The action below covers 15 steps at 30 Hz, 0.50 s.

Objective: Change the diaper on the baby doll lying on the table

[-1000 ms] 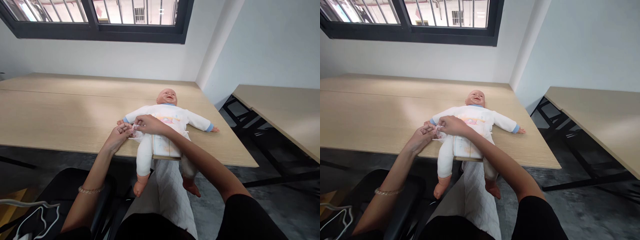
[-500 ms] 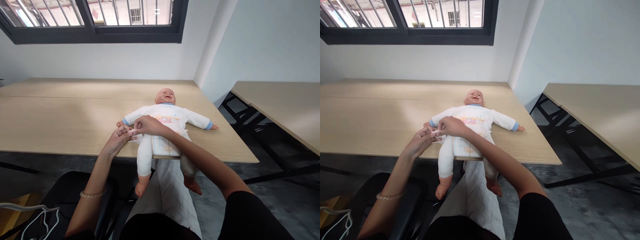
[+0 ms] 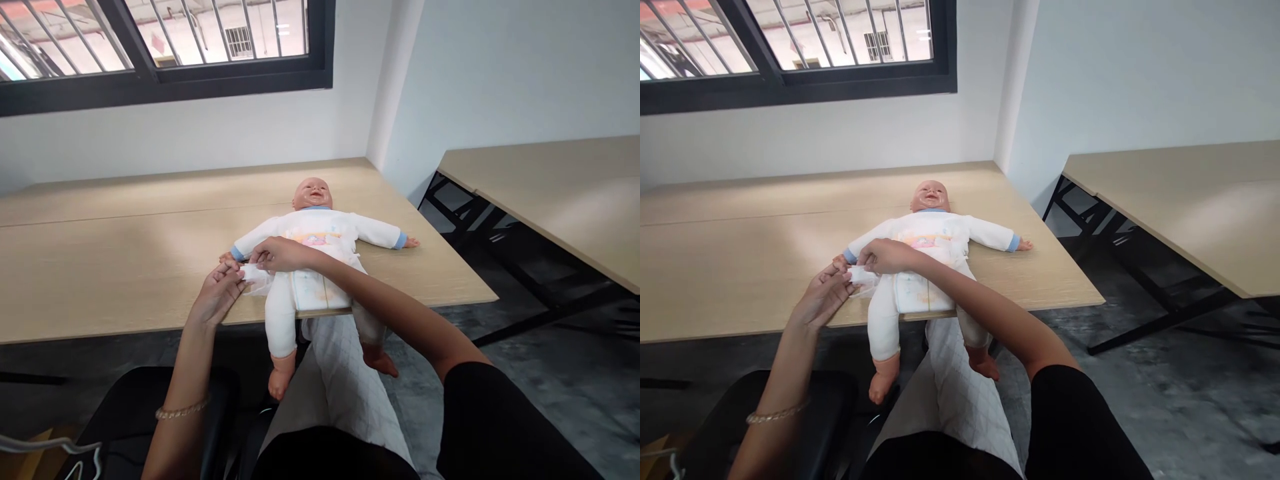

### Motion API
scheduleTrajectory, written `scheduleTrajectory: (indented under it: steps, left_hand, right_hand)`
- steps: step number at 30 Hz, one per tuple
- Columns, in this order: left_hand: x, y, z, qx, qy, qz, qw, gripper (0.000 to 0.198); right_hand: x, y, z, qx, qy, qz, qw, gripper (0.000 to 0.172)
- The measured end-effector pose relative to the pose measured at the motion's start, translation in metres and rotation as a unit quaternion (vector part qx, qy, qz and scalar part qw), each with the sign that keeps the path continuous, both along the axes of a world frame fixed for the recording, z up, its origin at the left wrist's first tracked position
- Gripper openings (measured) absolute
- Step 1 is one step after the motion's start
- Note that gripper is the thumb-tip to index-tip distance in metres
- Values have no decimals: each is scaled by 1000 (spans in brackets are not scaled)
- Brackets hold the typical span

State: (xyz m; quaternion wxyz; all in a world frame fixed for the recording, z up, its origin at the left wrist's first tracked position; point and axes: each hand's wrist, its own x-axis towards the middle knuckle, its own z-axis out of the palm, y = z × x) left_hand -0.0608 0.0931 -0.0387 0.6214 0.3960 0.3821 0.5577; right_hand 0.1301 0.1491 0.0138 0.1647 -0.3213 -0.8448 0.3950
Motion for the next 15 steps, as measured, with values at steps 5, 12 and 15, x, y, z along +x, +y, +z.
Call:
scheduleTrajectory:
  steps: [5, 12, 15]
  left_hand:
    - [0, 1, 0, 12, -3, 16, 1000, 35]
    - [-3, 2, -3, 9, -19, 42, 999, 37]
    - [-3, 1, -3, 9, -33, 52, 998, 39]
  right_hand:
    - [0, 3, -2, -36, 29, 0, 999, 14]
    - [0, 2, -2, -42, 40, 2, 998, 14]
    - [1, 0, 0, -33, 41, 4, 999, 14]
